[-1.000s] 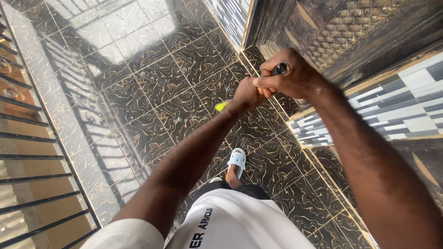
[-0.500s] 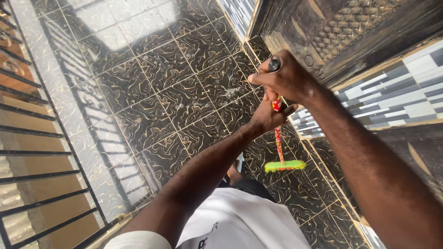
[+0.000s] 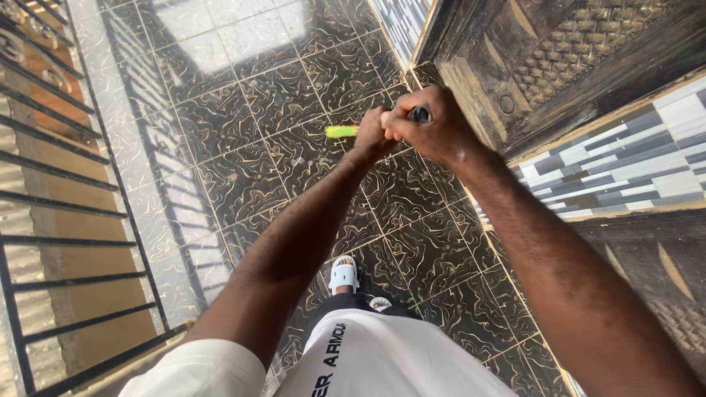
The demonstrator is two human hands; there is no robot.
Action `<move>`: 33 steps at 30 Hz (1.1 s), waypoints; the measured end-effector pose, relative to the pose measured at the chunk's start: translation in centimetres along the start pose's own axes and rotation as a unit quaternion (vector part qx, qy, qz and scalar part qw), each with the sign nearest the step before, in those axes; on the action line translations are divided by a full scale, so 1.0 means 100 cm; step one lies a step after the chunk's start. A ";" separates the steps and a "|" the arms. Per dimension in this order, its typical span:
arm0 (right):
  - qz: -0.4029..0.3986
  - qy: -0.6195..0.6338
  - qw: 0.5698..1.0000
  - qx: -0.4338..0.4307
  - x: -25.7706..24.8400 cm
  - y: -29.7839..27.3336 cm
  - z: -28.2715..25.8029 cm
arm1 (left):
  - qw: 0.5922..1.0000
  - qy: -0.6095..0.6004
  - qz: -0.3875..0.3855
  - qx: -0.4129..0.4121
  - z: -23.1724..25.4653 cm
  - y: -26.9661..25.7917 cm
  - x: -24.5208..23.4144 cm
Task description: The person sweeps a tiled balcony floor using a small hand broom. They move the broom back and forth across the black and gold patterned tiles, working from the railing side towards the interior of the balcony.
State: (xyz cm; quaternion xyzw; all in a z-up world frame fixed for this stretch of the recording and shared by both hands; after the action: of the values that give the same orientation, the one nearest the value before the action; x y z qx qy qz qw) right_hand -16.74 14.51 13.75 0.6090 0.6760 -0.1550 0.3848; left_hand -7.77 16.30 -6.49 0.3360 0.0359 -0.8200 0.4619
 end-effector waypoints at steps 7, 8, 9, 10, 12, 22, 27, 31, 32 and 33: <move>-0.031 -0.021 0.999 0.038 -0.016 -0.038 0.011 | 0.999 -0.012 0.040 -0.023 0.028 -0.039 0.022; -0.042 -0.028 0.997 0.058 -0.017 -0.038 0.011 | 0.996 -0.053 0.034 -0.059 0.037 -0.046 0.021; -0.046 -0.043 0.998 0.030 -0.018 -0.040 0.002 | 0.991 -0.093 0.029 -0.094 0.051 -0.054 0.025; -0.046 -0.063 0.997 0.001 -0.024 -0.042 -0.003 | 0.983 -0.136 0.025 -0.124 0.067 -0.058 0.030; -0.064 -0.093 0.993 -0.027 -0.029 -0.049 -0.004 | 0.969 -0.192 0.015 -0.157 0.095 -0.079 0.037; -0.133 0.068 0.981 0.126 -0.018 -0.094 -0.016 | 0.893 -0.391 -0.019 -0.221 0.175 -0.169 0.080; -0.045 0.109 0.991 0.055 -0.063 -0.095 -0.071 | 0.929 -0.326 0.026 -0.171 0.201 -0.153 0.035; 0.011 0.045 0.998 -0.038 -0.068 -0.093 -0.094 | 0.942 -0.272 0.192 0.049 0.211 -0.145 -0.036; 0.024 0.006 0.998 -0.059 -0.061 -0.092 -0.095 | 0.955 -0.191 0.214 0.078 0.202 -0.145 -0.043; 0.020 0.003 0.997 -0.069 -0.049 -0.092 -0.091 | 0.960 -0.108 0.235 0.106 0.189 -0.147 -0.048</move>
State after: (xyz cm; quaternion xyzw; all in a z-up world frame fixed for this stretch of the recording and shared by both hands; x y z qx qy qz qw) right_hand -28.66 15.31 20.82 0.5951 0.6738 -0.0987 0.4268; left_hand -27.34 21.19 7.19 0.2916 -0.1812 -0.7191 0.6042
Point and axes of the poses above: each hand's wrist, its own y-axis towards the middle knuckle, its own x-axis out of the palm, z = x × y, the point moved 9 cm from there along y, towards the middle knuckle, and after that the axes turned 4 degrees about -y, right-handed, at the moved point
